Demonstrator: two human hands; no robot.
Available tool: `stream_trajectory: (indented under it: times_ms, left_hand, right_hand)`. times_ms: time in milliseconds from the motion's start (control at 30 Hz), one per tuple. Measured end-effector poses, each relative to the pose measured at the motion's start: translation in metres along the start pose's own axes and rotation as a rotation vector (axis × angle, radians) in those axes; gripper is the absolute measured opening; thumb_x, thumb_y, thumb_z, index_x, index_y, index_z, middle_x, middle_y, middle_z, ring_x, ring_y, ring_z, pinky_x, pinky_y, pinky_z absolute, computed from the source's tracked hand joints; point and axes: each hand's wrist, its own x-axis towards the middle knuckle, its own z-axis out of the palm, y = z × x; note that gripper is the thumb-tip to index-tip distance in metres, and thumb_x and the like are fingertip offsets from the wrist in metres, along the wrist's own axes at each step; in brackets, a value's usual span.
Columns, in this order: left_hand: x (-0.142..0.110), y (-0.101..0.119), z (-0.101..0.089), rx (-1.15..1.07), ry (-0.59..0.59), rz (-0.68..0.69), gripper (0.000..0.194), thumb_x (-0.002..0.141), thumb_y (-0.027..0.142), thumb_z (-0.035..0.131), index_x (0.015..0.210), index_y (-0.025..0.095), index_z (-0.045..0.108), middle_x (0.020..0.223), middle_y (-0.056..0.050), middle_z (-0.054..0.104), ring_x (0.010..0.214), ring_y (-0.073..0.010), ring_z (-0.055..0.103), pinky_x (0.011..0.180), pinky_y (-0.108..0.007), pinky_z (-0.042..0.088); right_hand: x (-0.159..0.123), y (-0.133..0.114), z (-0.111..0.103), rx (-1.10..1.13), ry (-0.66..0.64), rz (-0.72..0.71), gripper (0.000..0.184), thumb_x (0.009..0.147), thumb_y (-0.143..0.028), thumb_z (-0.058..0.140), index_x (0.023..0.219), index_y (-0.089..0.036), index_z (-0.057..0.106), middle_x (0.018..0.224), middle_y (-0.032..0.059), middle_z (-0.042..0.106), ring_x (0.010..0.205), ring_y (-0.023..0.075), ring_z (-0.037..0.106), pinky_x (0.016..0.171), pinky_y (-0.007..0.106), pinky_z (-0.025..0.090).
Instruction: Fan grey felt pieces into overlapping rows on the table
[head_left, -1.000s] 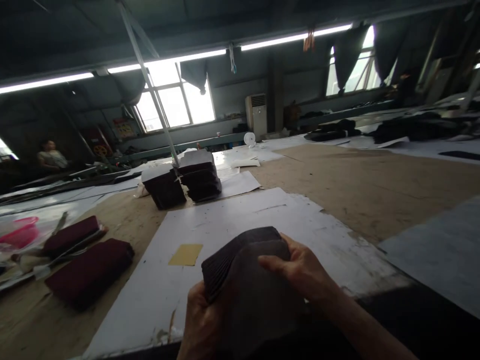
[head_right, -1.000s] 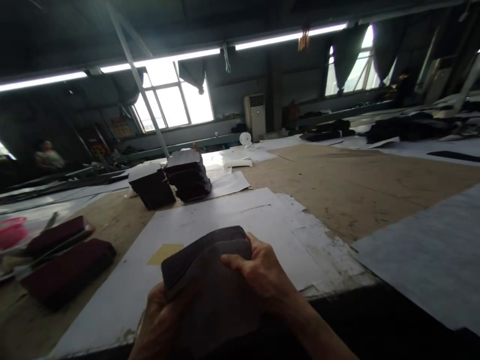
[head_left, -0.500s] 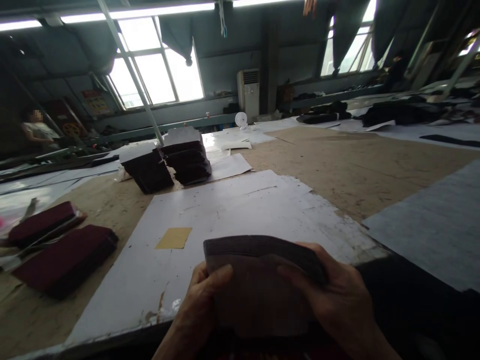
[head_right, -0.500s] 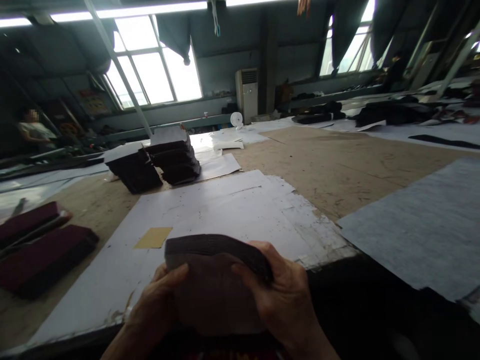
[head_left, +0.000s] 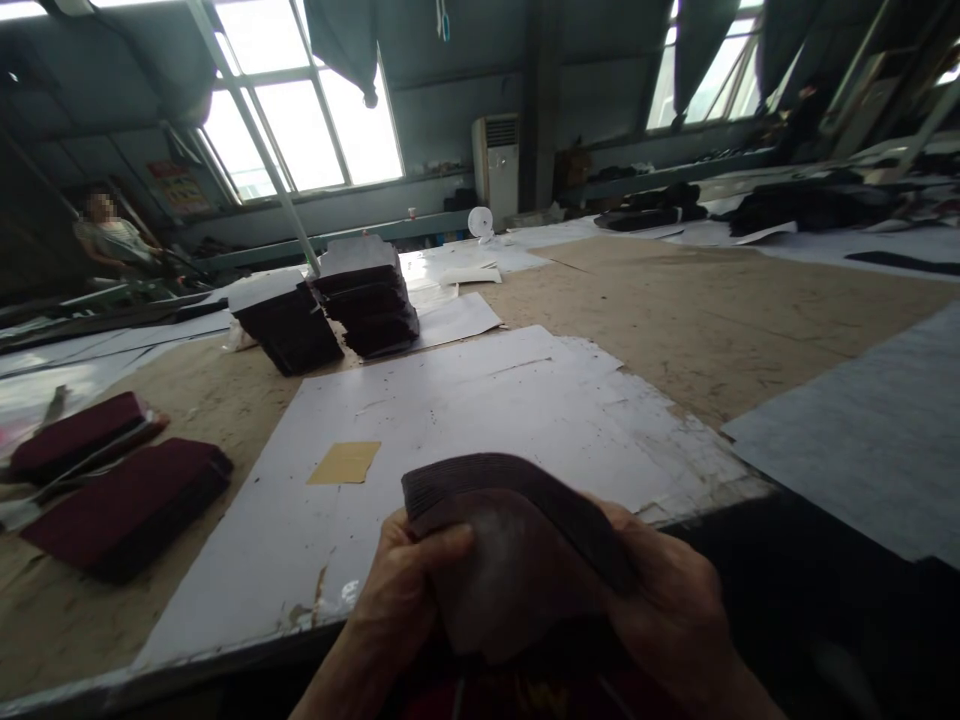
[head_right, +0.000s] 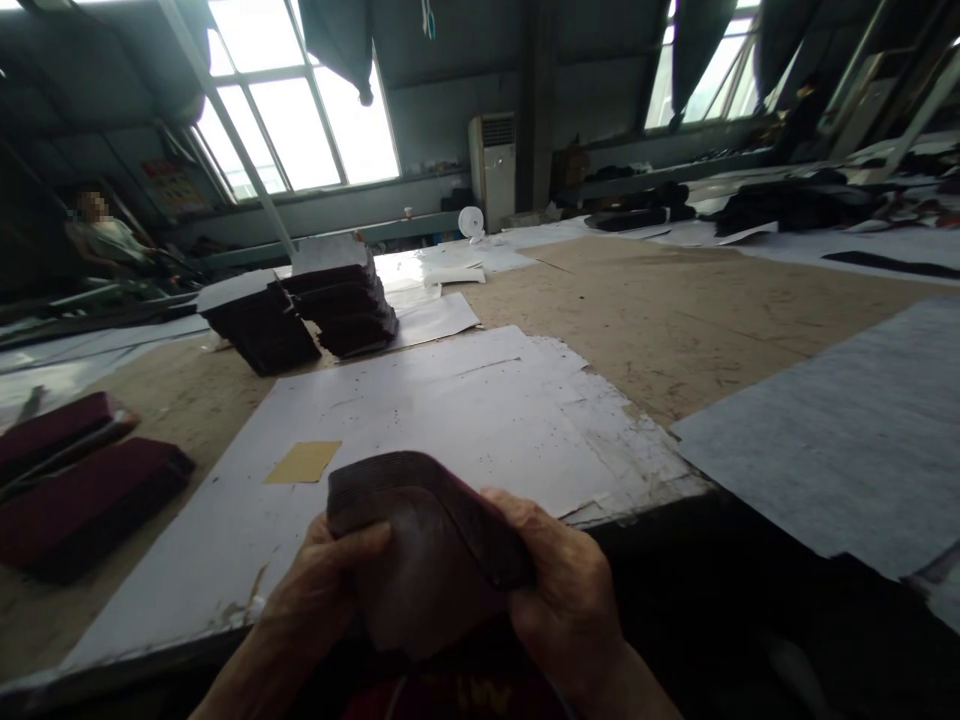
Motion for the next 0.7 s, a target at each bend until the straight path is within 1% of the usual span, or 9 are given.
stream_trajectory:
  times_ms: [67, 133, 233, 267, 333, 433, 533, 600, 700]
  left_hand:
    - [0.001, 0.003, 0.003, -0.089, -0.051, -0.095, 0.034, 0.052, 0.016, 0.076, 0.085, 0.012, 0.07, 0.08, -0.008, 0.07, 0.071, -0.0206, 0.064, 0.067, -0.03, 0.051]
    - [0.001, 0.004, 0.004, -0.059, -0.065, -0.121, 0.033, 0.053, 0.017, 0.076, 0.085, 0.013, 0.07, 0.078, -0.008, 0.07, 0.069, -0.0206, 0.064, 0.065, -0.031, 0.051]
    - [0.002, 0.001, 0.003, 0.157, -0.015, -0.028, 0.021, 0.059, 0.021, 0.075, 0.077, 0.012, 0.069, 0.069, -0.005, 0.068, 0.06, -0.0152, 0.06, 0.056, -0.024, 0.048]
    - [0.003, -0.002, 0.003, 0.207, -0.004, 0.007, 0.019, 0.06, 0.022, 0.075, 0.075, 0.011, 0.069, 0.068, -0.005, 0.068, 0.059, -0.0142, 0.059, 0.055, -0.023, 0.047]
    - [0.006, -0.008, 0.003, 0.198, 0.001, 0.034, 0.02, 0.06, 0.021, 0.074, 0.077, 0.012, 0.069, 0.071, -0.004, 0.068, 0.062, -0.0143, 0.059, 0.057, -0.023, 0.048]
    - [0.009, -0.014, 0.005, 0.068, 0.029, -0.019, 0.023, 0.058, 0.018, 0.075, 0.08, 0.013, 0.069, 0.072, -0.004, 0.069, 0.061, -0.0154, 0.06, 0.059, -0.027, 0.049]
    - [0.011, -0.015, 0.008, 0.045, 0.074, -0.064, 0.023, 0.056, 0.018, 0.075, 0.078, 0.011, 0.068, 0.068, -0.005, 0.068, 0.056, -0.0155, 0.06, 0.055, -0.026, 0.049]
    - [0.012, -0.014, 0.009, 0.055, 0.084, -0.085, 0.025, 0.056, 0.017, 0.074, 0.079, 0.01, 0.068, 0.069, -0.007, 0.069, 0.056, -0.0167, 0.061, 0.055, -0.027, 0.049]
    - [0.013, -0.013, 0.009, 0.07, 0.08, -0.083, 0.025, 0.057, 0.016, 0.074, 0.08, 0.01, 0.068, 0.07, -0.007, 0.069, 0.057, -0.0158, 0.061, 0.056, -0.026, 0.048]
  right_hand:
    - [0.0, 0.001, -0.001, -0.016, 0.017, -0.059, 0.028, 0.06, -0.023, 0.069, 0.088, -0.025, 0.07, 0.085, 0.0009, 0.071, 0.078, 0.0221, 0.065, 0.075, 0.029, 0.052]
    - [0.003, 0.001, -0.002, 0.096, -0.027, 0.144, 0.029, 0.059, -0.027, 0.071, 0.087, -0.023, 0.069, 0.08, 0.0016, 0.07, 0.071, 0.0223, 0.065, 0.066, 0.03, 0.053]
    - [0.011, 0.002, -0.005, 0.443, -0.223, 0.592, 0.039, 0.058, -0.033, 0.071, 0.093, -0.016, 0.064, 0.075, 0.0053, 0.069, 0.064, 0.0235, 0.064, 0.058, 0.033, 0.053]
    - [0.014, 0.002, -0.006, 0.518, -0.27, 0.673, 0.043, 0.059, -0.033, 0.071, 0.096, -0.014, 0.061, 0.077, 0.0066, 0.069, 0.064, 0.0238, 0.064, 0.058, 0.034, 0.053]
    - [0.016, 0.005, -0.007, 0.459, -0.284, 0.678, 0.045, 0.06, -0.034, 0.069, 0.099, -0.014, 0.058, 0.081, 0.008, 0.068, 0.065, 0.0239, 0.064, 0.059, 0.035, 0.053]
    - [0.014, 0.01, -0.004, -0.086, -0.001, 0.371, 0.047, 0.062, -0.038, 0.069, 0.1, -0.015, 0.057, 0.086, 0.0093, 0.067, 0.072, 0.0254, 0.064, 0.062, 0.037, 0.052]
    - [0.007, 0.01, 0.005, -0.589, 0.376, -0.208, 0.036, 0.07, -0.033, 0.065, 0.101, -0.016, 0.059, 0.095, 0.0096, 0.065, 0.085, 0.0238, 0.061, 0.074, 0.037, 0.05]
    - [0.005, 0.005, 0.016, -0.664, 0.395, -0.487, 0.019, 0.078, -0.026, 0.059, 0.095, -0.017, 0.06, 0.089, 0.0062, 0.064, 0.083, 0.0186, 0.059, 0.076, 0.031, 0.048]
    - [0.01, -0.001, 0.038, -0.554, 0.234, -0.517, 0.005, 0.082, -0.02, 0.055, 0.085, -0.018, 0.059, 0.078, 0.0023, 0.062, 0.075, 0.0145, 0.057, 0.07, 0.026, 0.047]
